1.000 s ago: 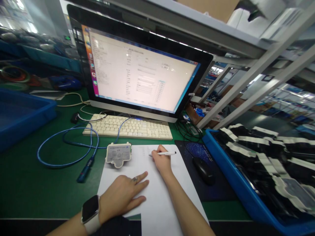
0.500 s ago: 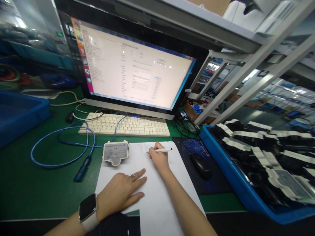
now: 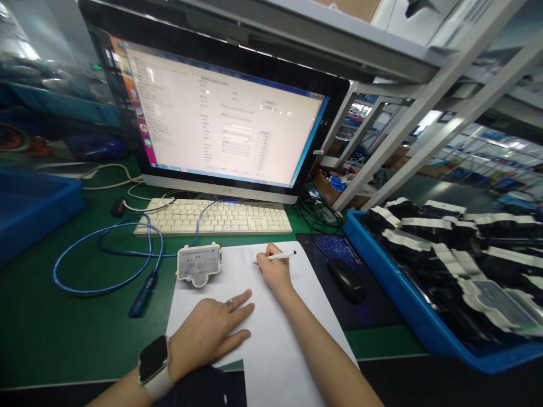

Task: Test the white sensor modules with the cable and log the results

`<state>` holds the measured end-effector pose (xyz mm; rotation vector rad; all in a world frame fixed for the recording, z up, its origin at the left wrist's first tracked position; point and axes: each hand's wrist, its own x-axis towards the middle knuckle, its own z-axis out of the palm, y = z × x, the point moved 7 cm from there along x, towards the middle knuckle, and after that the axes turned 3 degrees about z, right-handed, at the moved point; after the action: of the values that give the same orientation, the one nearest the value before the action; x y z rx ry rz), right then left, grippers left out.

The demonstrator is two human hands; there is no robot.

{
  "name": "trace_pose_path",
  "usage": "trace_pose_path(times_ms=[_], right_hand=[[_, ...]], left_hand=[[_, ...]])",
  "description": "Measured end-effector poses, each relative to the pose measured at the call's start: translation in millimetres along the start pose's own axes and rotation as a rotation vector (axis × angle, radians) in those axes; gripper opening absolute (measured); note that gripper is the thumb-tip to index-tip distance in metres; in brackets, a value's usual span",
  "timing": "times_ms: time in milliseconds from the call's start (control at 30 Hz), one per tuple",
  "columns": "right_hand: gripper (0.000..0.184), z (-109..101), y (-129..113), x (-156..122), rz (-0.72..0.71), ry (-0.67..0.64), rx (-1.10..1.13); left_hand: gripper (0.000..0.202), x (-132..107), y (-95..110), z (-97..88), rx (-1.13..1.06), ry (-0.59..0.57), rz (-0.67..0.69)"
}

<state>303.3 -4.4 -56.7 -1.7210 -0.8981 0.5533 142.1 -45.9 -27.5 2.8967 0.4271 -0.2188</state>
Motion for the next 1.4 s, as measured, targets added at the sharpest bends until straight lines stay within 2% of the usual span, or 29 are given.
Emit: trace_pose_path(times_ms=[567, 867, 1167, 1300, 1400], right_hand=[[0.02, -1, 1, 1, -0.023, 0.02, 0.0], [0.021, -3, 1, 1, -0.033, 0.037, 0.013], [0.021, -5, 1, 1, 0.007, 0.077, 0.125], [0.021, -10, 11, 4, 0.085, 0.141, 0.278], [0.024, -17, 22, 7, 0.177, 0.214, 0.458]], left_hand=[[0.041, -2, -1, 0.4, 0.002, 0.02, 0.003], [0.041, 0, -1, 0.8, 0.009, -0.009, 0.0], [0.042, -3, 0, 0.4, 0.024, -0.01, -0.005], [0.04, -2, -1, 1.6, 0.038, 0.032, 0.002], [0.036, -7, 1, -7.7, 0.054, 0.181, 0.04]])
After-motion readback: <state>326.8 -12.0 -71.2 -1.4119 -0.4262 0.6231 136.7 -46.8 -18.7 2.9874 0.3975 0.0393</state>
